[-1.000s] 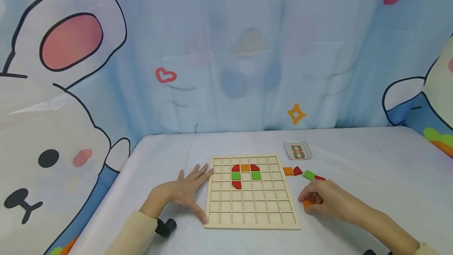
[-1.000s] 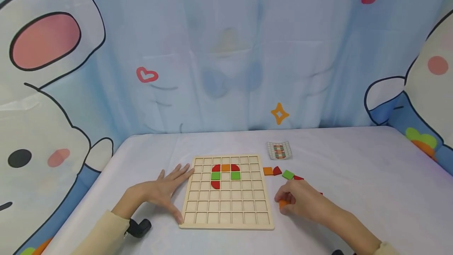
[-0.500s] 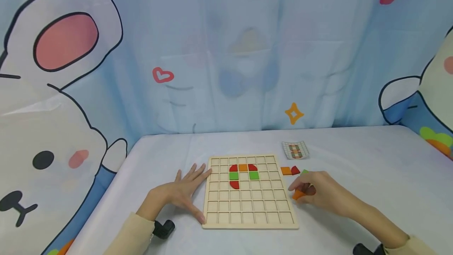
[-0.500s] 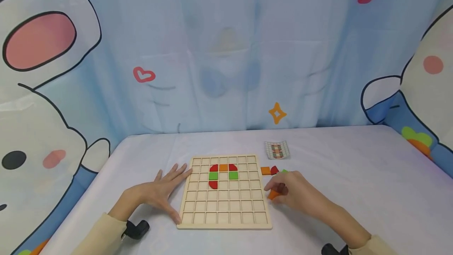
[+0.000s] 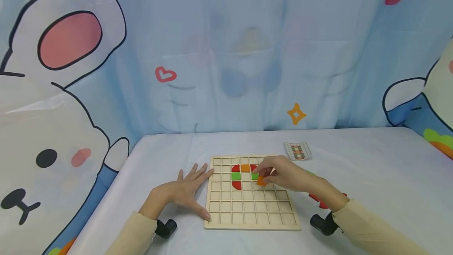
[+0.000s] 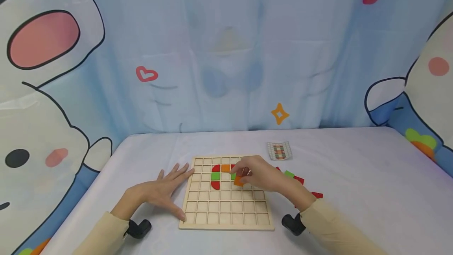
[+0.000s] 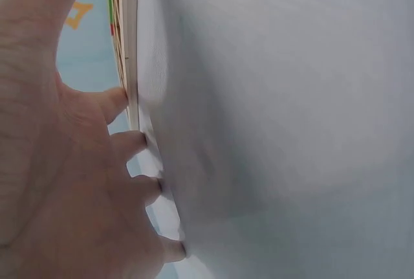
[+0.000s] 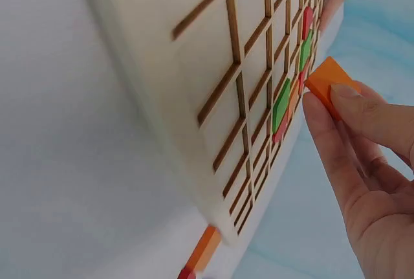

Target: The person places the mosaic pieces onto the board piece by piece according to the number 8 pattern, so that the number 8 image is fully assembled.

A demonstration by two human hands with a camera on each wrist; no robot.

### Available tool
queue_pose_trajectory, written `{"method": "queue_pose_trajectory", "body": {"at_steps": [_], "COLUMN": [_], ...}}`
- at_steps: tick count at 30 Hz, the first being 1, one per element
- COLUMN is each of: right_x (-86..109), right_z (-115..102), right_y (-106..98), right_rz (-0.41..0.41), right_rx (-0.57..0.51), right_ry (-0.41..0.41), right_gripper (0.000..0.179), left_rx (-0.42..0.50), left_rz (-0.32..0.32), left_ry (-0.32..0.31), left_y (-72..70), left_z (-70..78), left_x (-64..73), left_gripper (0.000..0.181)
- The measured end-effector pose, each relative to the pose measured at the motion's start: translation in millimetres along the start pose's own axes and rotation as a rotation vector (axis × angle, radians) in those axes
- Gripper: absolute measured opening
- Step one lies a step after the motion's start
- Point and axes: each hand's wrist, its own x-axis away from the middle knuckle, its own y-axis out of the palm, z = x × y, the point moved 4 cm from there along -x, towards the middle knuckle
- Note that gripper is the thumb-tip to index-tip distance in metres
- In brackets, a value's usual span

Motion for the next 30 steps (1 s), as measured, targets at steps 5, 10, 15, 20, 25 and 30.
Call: {"method": "queue_pose_trajectory", "body": {"at_steps": [5,10,15,20,25,30], "right_x": [-15.1,-28.4,-35.1,-36.6,-36.7,-36.6], "right_z": [1,3,4,2,-1,-4], "right_y": [9,18,26,27,27,30], "right_rz": [-0.009,-0.031,-0.043,-0.028,-0.014,-0.014], "right_rx": [-0.047,-0.041,-0.023,-0.010,-0.006,-0.003], "right_ry": [-0.030,-0.010,0.005,0.005,-0.004,-0.009], "right_gripper": [0.020,0.022,0.023,0.020,0.019,0.019], "left_rx": [-0.001,-0.003,0.003,-0.003,-0.008,-0.011], "left_rz": [-0.016,-0.017,-0.017,-0.023,-0.025,-0.027], "left_ry": [-0.011,-0.021,-0.022,-0.023,-0.021,-0.028], "left_y": [-0.7,-1.2,-0.5,-0.5,-0.8,0.0], "left_z": [2.0,1.4,0.6,0.9,1.1,-0.3], "left_x": [-2.6,-4.1,-3.7,-2.9,-2.5,-2.4], "left_gripper": [0.131,0.131,0.133,0.133,0.133,0.134]}}
